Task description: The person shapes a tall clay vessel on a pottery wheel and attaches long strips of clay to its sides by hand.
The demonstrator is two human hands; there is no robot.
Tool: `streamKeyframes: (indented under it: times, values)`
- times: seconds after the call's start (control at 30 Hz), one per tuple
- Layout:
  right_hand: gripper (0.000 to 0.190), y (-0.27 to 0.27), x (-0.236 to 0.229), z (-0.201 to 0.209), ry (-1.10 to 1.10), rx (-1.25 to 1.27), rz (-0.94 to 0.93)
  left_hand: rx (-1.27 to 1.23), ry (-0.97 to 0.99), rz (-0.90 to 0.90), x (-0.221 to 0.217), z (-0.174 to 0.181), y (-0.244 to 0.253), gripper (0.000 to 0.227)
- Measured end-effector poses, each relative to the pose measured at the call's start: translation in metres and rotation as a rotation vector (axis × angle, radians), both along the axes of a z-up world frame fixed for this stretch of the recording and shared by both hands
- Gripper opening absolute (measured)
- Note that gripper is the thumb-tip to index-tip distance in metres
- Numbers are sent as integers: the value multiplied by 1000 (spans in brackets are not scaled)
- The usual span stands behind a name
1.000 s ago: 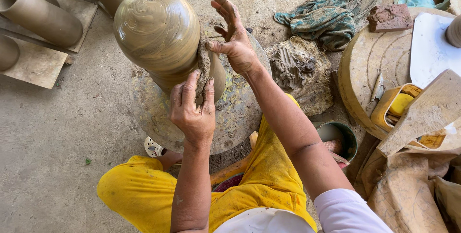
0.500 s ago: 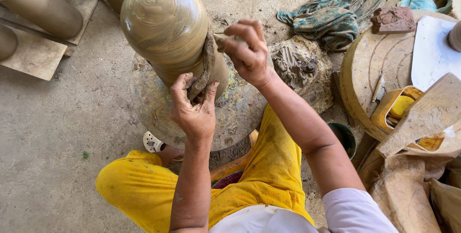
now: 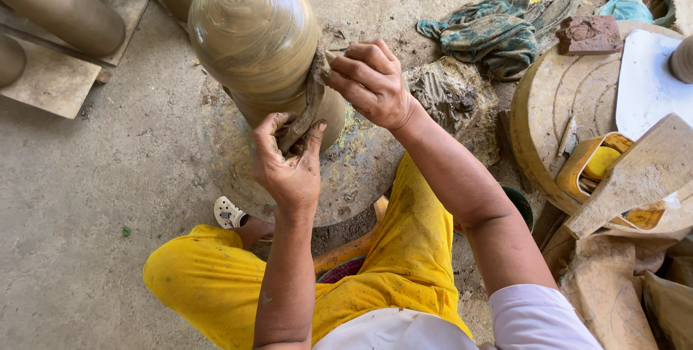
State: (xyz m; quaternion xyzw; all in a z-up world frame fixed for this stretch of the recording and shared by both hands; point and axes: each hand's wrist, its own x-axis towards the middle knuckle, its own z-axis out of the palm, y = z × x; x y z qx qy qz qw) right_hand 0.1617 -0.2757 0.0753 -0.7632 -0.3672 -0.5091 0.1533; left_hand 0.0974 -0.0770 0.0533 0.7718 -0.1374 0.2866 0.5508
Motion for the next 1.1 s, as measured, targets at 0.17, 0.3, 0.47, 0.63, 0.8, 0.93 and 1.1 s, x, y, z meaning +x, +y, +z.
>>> streamKeyframes:
  times: [0.17, 0.3, 0.47, 0.63, 0.8, 0.93, 1.1]
  values:
    - [22, 5, 5, 3, -35, -49, 10, 50, -82, 45, 2, 0, 5, 56]
    - [21, 9, -3, 6, -25, -51, -31, -9, -15, 8, -1, -2, 11, 56]
    - [23, 11, -13, 10, -2, -52, 9, -96, 80, -35, -3, -1, 18, 53]
    - [23, 16, -7, 13, -34, -81, -5, -145, 75, -44, -2, -1, 23, 52]
    - [25, 19, -16, 13, -20, -51, -27, -162, 87, -50, 1, 0, 25, 52]
    - [24, 23, -18, 10, -32, -53, -15, -176, 101, -61, 2, -2, 28, 52]
    - [26, 29, -12, 6, -34, -40, -20, -182, 76, -51, 9, -2, 32, 49]
